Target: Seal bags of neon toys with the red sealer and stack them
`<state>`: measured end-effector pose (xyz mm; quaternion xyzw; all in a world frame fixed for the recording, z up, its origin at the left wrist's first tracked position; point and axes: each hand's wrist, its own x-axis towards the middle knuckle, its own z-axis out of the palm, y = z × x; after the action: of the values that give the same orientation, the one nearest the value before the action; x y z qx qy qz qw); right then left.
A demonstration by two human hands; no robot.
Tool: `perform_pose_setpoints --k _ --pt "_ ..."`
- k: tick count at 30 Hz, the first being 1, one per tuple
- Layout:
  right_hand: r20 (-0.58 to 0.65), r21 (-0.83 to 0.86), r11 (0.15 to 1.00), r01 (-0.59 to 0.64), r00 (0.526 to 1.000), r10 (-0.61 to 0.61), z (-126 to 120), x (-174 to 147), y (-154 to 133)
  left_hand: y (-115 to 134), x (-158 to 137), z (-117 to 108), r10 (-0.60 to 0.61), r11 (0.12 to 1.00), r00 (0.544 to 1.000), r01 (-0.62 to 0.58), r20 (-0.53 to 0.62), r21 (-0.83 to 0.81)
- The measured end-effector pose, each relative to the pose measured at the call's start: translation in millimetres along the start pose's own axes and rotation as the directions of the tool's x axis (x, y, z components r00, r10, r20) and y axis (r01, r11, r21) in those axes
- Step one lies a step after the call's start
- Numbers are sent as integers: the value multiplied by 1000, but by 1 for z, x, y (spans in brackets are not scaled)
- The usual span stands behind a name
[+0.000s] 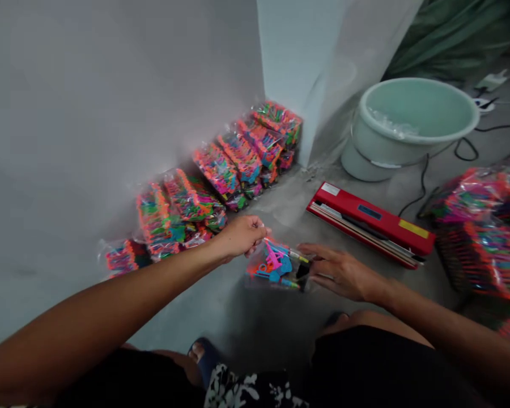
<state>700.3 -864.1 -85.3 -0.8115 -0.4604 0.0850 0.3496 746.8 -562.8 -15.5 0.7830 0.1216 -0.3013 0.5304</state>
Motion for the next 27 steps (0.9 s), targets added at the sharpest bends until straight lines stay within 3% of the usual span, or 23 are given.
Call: perform_pose_setpoints --k 4,9,13,15,18,20,22,24,27 --pt "-172 -104 988 -114 981 95 1 -36 15 3 22 20 -27 1000 997 28 66 -8" --pt "-375 13 974 -224 902 213 3 -62 39 7 50 41 -49 998 985 53 165 -20" --pt "-419 98 949 -300 852 313 6 -73 52 3 76 47 78 997 992 -78 94 -14" --pt "-465 151 920 -361 796 389 5 -75 55 -6 87 46 252 967 967 -251 47 -38" --pt "-544 269 840 -471 645 537 1 -73 57 -28 98 49 485 874 865 -478 128 -88" --pt "-579 353 775 -523 529 621 -2 -70 58 -44 105 62 530 842 813 -538 243 -37" --pt "-583 423 726 -543 450 676 -4 -68 61 -57 114 81 527 826 796 -562 298 42" --pt "-563 486 694 -532 417 714 -7 -68 64 -63 129 104 531 824 799 -565 281 48" --pt "-499 587 641 -494 403 768 -10 -76 69 -59 154 131 515 857 827 -505 228 -104"
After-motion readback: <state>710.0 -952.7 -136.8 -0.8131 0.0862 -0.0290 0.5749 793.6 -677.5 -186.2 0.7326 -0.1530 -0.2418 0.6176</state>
